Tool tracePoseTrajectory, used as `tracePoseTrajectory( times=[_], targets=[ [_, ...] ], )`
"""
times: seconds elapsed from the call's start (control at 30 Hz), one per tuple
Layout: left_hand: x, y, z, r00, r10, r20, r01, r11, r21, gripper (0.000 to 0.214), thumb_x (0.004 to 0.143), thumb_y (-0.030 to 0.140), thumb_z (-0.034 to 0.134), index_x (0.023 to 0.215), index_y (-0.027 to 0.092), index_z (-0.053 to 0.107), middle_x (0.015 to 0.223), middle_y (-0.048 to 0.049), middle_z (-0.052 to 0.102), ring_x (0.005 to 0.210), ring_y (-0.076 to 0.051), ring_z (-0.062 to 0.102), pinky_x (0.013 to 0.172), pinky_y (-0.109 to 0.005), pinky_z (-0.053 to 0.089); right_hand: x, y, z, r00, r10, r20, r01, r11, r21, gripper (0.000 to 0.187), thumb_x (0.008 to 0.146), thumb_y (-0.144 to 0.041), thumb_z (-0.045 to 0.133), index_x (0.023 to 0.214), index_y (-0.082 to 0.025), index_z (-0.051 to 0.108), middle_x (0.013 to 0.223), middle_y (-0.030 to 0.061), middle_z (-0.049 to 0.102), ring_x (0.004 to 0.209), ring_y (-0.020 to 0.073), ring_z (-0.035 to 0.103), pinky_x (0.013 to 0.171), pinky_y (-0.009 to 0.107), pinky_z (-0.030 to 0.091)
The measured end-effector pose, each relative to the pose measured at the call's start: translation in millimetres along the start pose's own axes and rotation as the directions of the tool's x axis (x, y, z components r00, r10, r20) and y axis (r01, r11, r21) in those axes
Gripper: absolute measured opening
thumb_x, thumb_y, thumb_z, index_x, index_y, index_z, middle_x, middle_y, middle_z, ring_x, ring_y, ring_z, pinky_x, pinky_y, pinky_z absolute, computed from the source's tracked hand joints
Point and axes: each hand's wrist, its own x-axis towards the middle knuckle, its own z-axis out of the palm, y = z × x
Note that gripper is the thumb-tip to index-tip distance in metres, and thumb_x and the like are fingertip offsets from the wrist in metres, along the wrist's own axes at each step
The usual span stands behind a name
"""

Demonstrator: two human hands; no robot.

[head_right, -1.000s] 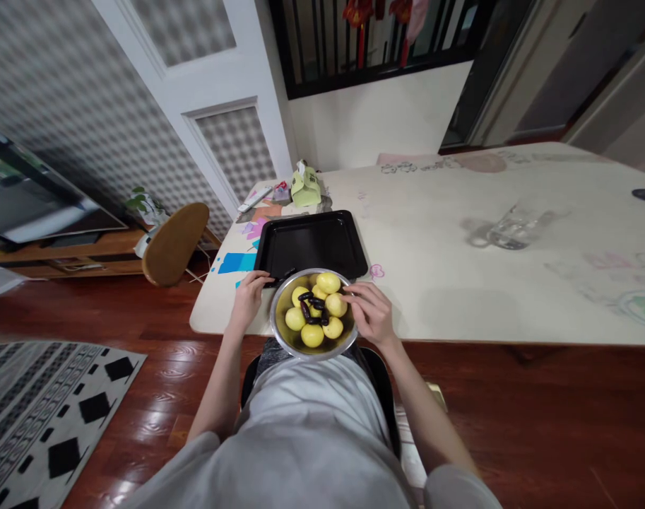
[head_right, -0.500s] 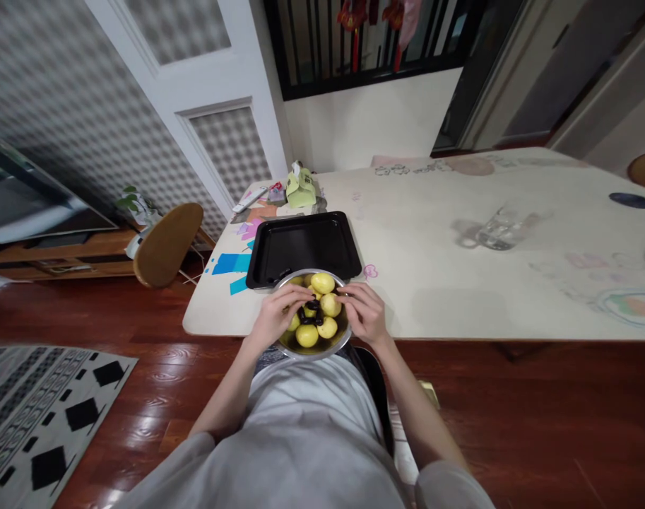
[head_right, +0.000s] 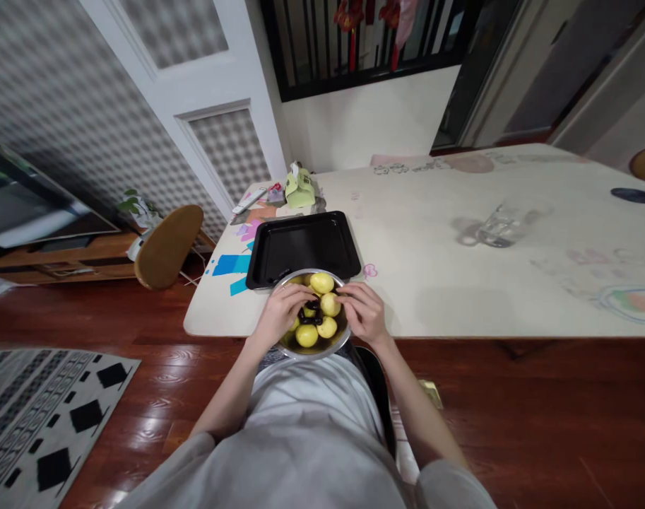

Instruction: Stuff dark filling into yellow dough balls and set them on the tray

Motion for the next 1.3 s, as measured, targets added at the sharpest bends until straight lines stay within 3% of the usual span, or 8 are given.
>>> tracePoseTrajectory(
  times=[0.23, 0.4, 0.57, 0.7, 0.87, 1.07, 1.2, 1.3],
  targets=[
    [-6.2, -12.3, -19.8, 0.986, -0.103, -0.132, 0.099, 0.994, -0.038, 0.027, 0.105, 0.015, 0.05, 0.102, 0.023, 0.075, 0.111, -0.0067, 0.078, 0.105, -0.021, 0.072, 0.096, -0.039, 0.057, -0.7, 0.1, 0.4, 1.0, 0.027, -0.005, -0.027, 1.0, 0.001, 0.03, 0.1, -0.021, 0.051, 0.099, -0.024, 0.081, 0.1, 0.0099, 0.08, 0.097, 0.027, 0.072, 0.083, 0.049, 0.061],
    [-8.1, -46.3, -39.3, 0.919, -0.27, -0.286, 0.285, 0.958, 0.012, 0.026, 0.103, 0.014, 0.05, 0.101, 0.022, 0.074, 0.112, -0.0082, 0.076, 0.108, -0.022, 0.072, 0.097, -0.038, 0.058, -1.5, 1.2, 0.9, 1.0, 0.029, -0.009, -0.029, 1.0, 0.004, 0.03, 0.1, -0.021, 0.051, 0.1, -0.024, 0.081, 0.101, 0.0096, 0.08, 0.096, 0.0267, 0.072, 0.084, 0.049, 0.062],
    [4.0, -87.9, -37.1, 0.927, -0.358, -0.11, 0.368, 0.925, 0.097, 0.018, 0.098, 0.014, 0.06, 0.106, 0.02, 0.075, 0.109, -0.0097, 0.077, 0.103, -0.026, 0.073, 0.094, -0.04, 0.06, -1.7, 1.2, 0.5, 1.0, 0.024, -0.006, -0.024, 1.0, 0.018, 0.03, 0.1, -0.02, 0.052, 0.102, -0.024, 0.081, 0.101, 0.01, 0.08, 0.098, 0.0273, 0.072, 0.084, 0.049, 0.061],
    [17.5, -101.9, -24.7, 0.927, -0.374, -0.013, 0.373, 0.92, 0.123, 0.015, 0.094, 0.016, 0.068, 0.107, 0.019, 0.076, 0.112, -0.0103, 0.078, 0.104, -0.027, 0.074, 0.095, -0.04, 0.059, -1.3, 1.0, 0.1, 1.0, 0.017, -0.001, -0.017, 1.0, 0.019, 0.031, 0.1, -0.019, 0.051, 0.102, -0.023, 0.081, 0.101, 0.0109, 0.079, 0.098, 0.0273, 0.072, 0.083, 0.049, 0.061],
    [25.2, -106.1, -13.4, 0.9, -0.436, 0.012, 0.433, 0.896, 0.099, 0.015, 0.092, 0.015, 0.071, 0.102, 0.022, 0.078, 0.105, -0.0073, 0.081, 0.096, -0.024, 0.076, 0.087, -0.036, 0.061, -2.1, 2.2, -0.1, 1.0, 0.029, -0.004, -0.029, 0.999, 0.015, 0.032, 0.1, -0.021, 0.051, 0.101, -0.023, 0.082, 0.101, 0.011, 0.079, 0.097, 0.0276, 0.072, 0.084, 0.05, 0.062],
    [26.4, -105.0, -11.1, 0.898, -0.44, -0.012, 0.44, 0.896, 0.056, 0.022, 0.088, 0.006, 0.069, 0.102, 0.02, 0.078, 0.1, -0.0067, 0.079, 0.088, -0.02, 0.076, 0.079, -0.032, 0.062, -1.9, 2.1, 0.5, 1.0, 0.027, -0.009, -0.027, 1.0, 0.011, 0.031, 0.1, -0.02, 0.051, 0.1, -0.023, 0.082, 0.1, 0.0105, 0.08, 0.097, 0.0274, 0.073, 0.083, 0.049, 0.062],
    [21.5, -90.9, -18.9, 0.905, -0.406, -0.128, 0.404, 0.914, -0.043, 0.019, 0.091, 0.008, 0.066, 0.104, 0.018, 0.077, 0.1, -0.0076, 0.077, 0.088, -0.019, 0.074, 0.076, -0.03, 0.063, -0.4, 0.5, 0.6, 1.0, 0.013, -0.01, -0.013, 1.0, -0.003, 0.03, 0.1, -0.019, 0.051, 0.099, -0.023, 0.081, 0.1, 0.0105, 0.08, 0.095, 0.0268, 0.072, 0.082, 0.049, 0.061],
    [13.0, -68.1, -30.5, 0.909, -0.358, -0.212, 0.347, 0.934, -0.089, 0.013, 0.096, 0.014, 0.065, 0.103, 0.018, 0.076, 0.103, -0.0077, 0.076, 0.089, -0.019, 0.073, 0.076, -0.029, 0.062, 0.7, -0.2, 0.0, 1.0, 0.002, -0.012, -0.002, 1.0, 0.002, 0.03, 0.099, -0.018, 0.052, 0.1, -0.023, 0.081, 0.1, 0.0106, 0.08, 0.095, 0.0269, 0.072, 0.081, 0.048, 0.061]
  ],
)
